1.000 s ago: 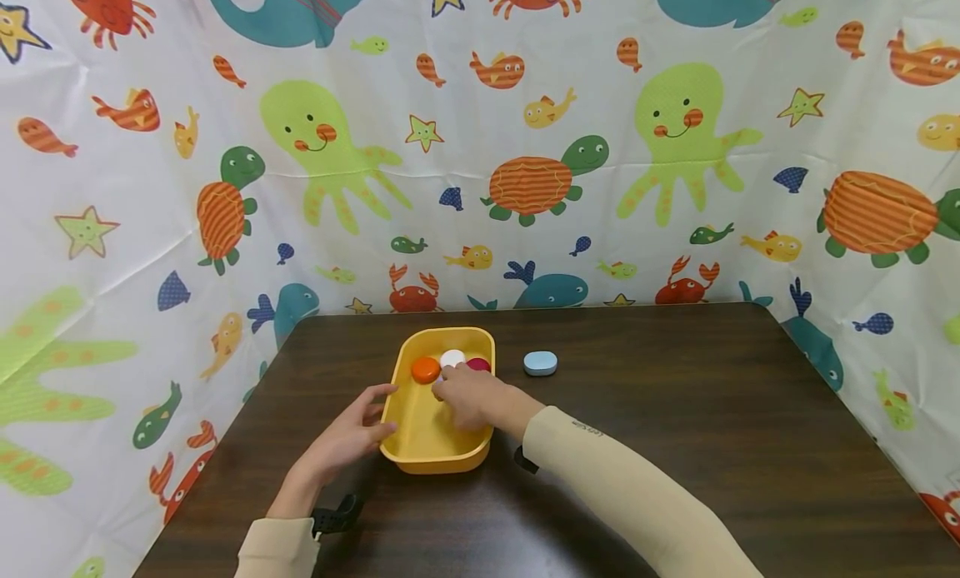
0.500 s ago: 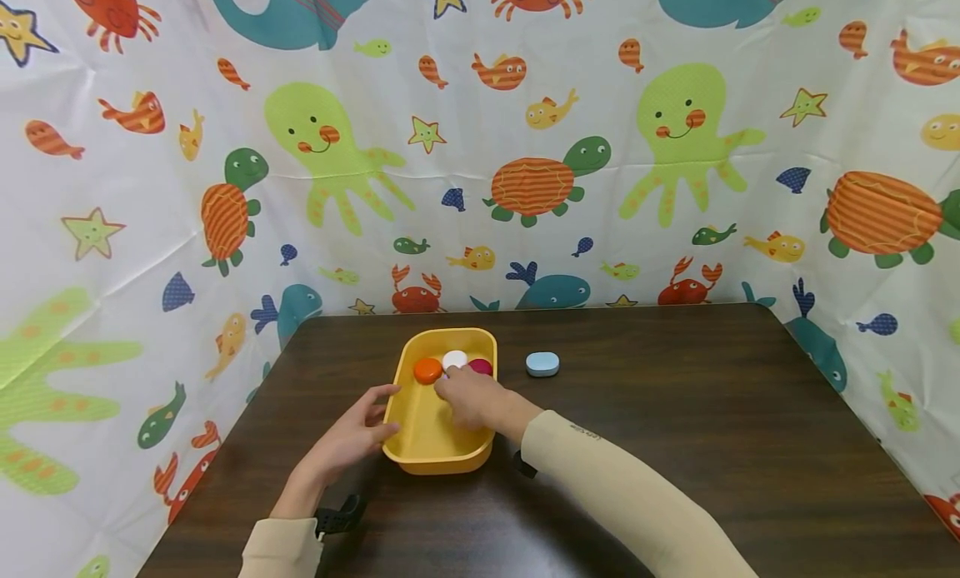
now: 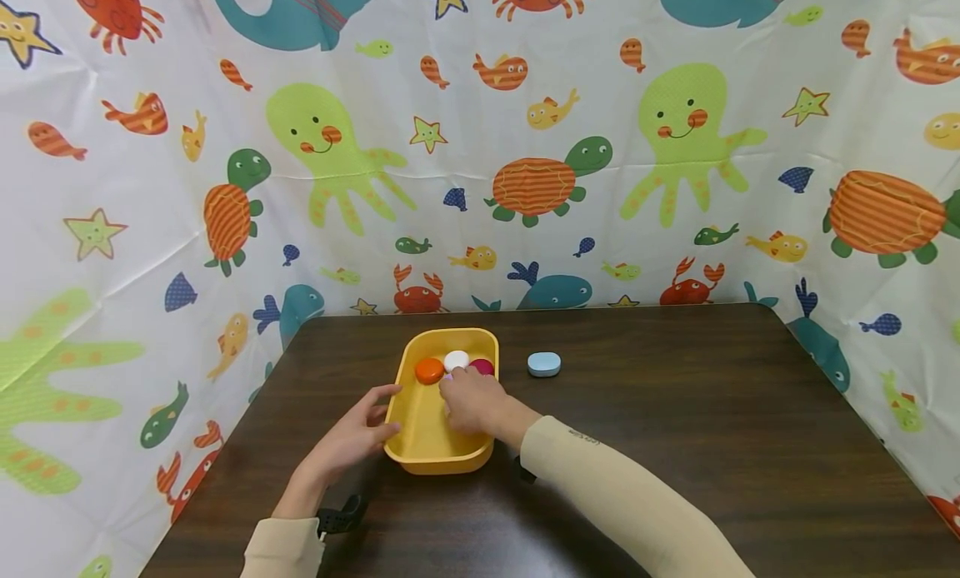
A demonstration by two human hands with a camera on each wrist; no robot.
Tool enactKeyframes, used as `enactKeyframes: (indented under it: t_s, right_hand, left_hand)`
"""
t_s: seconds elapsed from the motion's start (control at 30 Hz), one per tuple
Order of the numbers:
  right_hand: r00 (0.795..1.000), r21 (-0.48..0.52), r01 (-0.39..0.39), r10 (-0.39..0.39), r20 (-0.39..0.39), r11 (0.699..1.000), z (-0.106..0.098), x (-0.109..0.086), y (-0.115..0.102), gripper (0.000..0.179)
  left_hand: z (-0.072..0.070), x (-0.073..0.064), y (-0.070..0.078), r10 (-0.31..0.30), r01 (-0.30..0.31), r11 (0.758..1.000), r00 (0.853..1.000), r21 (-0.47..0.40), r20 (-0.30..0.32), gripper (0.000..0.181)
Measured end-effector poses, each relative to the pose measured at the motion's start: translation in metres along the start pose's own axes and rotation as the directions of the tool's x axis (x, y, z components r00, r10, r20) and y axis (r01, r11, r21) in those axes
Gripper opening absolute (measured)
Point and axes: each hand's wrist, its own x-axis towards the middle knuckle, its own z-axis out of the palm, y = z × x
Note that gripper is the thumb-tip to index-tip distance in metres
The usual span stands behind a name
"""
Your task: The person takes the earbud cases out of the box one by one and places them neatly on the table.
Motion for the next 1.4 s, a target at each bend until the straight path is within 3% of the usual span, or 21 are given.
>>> enactKeyframes:
  t_s: [0.27,0.67,1.03,1.4]
  right_hand:
    - [0.999,0.036,0.027,-0.029,0.037,0.999,0.006,0.006,0.0,0.037]
    - [0.995,0.063,0.096,-0.098,0.025,0.993,0.008,0.007,-0.001,0.018]
    - [0.994,0.1,0.104,-0.102,-0.028,0.99,0.004,0.001,-0.003,0.019]
    - [0.989,0.044,0.125,-0.121,-0.081,0.991,-0.012,-0.011,0.001,0.026]
  left_hand:
    - [0.001,0.0,0.0,-0.008,0.008,1.0,1.0,0.003,-0.007,0.063]
    - [0.001,-0.001,0.002,-0.001,0.001,1.0,1.0,0.0,-0.003,0.063]
    - [0.001,0.001,0.0,-0.002,0.002,1.0,1.0,-0.004,0.003,0.063]
    - [0.0,0.003,0.0,0.003,-0.003,1.0,1.0,0.0,0.003,0.063]
